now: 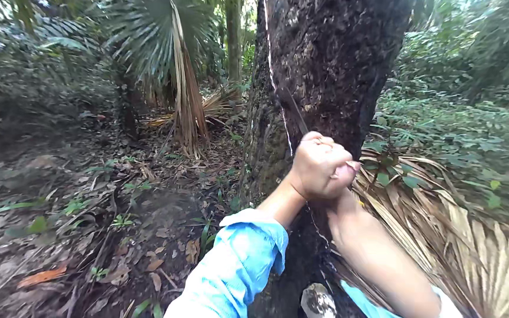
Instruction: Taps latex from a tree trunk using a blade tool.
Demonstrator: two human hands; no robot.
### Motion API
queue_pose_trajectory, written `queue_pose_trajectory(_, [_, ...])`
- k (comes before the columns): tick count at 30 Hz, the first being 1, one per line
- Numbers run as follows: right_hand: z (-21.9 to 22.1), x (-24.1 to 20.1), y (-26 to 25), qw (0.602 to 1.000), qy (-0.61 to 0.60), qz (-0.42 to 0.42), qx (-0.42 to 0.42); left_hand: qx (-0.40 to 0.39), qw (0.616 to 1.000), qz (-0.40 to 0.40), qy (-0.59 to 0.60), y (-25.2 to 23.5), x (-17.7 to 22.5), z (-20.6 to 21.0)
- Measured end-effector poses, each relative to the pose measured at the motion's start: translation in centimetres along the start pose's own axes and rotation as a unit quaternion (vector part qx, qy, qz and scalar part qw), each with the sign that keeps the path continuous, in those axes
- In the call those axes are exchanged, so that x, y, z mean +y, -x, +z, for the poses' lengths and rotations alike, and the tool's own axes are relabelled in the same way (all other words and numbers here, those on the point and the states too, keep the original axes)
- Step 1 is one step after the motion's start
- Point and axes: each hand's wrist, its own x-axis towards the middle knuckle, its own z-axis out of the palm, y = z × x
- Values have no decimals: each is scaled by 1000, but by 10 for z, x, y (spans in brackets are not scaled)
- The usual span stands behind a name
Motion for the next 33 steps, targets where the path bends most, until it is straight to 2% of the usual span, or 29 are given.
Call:
queue_pose_trajectory(2, [12, 28, 24, 987, -37, -107, 114, -7, 999, -10, 31, 3, 27, 4])
queue_pose_trajectory(4, [9, 43, 35, 975, -67, -148, 153, -3, 996, -6, 94, -3, 43, -1])
queue_pose_trajectory(6, [2, 56, 34, 966, -78, -168, 179, 45, 992, -12, 116, -11, 44, -14])
queue_pose_trajectory(9, [-8, 74, 34, 963, -109, -153, 194, 141, 984, -90, -69, -15, -4, -37])
queue_pose_trajectory(11, [-10, 85, 39, 964, -143, -138, 179, 95, 952, -226, -182, -18, -44, -50])
queue_pose_trajectory(13, [-9, 93, 44, 959, -188, -136, 163, 24, 923, -322, -209, -17, -77, -54])
queue_pose_trajectory(14, [-8, 96, 47, 955, -211, -137, 157, 12, 921, -327, -213, -15, -90, -51])
queue_pose_trajectory(16, [-6, 100, 52, 949, -246, -133, 143, 25, 927, -288, -238, -11, -104, -42])
queue_pose_trajectory(20, [-6, 107, 59, 938, -292, -130, 135, 46, 923, -240, -297, -17, -107, -35])
queue_pose_trajectory(23, [-3, 111, 59, 927, -330, -98, 146, 43, 913, -211, -347, -18, -109, -36])
queue_pose_trajectory(25, [2, 113, 54, 908, -381, -71, 158, 47, 921, -245, -299, -26, -84, -36])
queue_pose_trajectory(27, [10, 113, 40, 880, -441, -51, 167, 20, 935, -318, -155, -39, -28, -34])
queue_pose_trajectory(29, [20, 114, 20, 850, -496, -43, 172, 68, 963, -259, -14, -33, 0, -9])
queue_pose_trajectory(30, [23, 114, 12, 839, -515, -38, 172, 66, 971, -231, 14, -28, 12, 3])
queue_pose_trajectory(32, [23, 112, 5, 832, -531, -17, 160, 56, 978, -191, -58, -19, 16, 12])
queue_pose_trajectory(33, [20, 112, 6, 837, -527, -11, 148, 44, 971, -201, -125, -15, 8, 5])
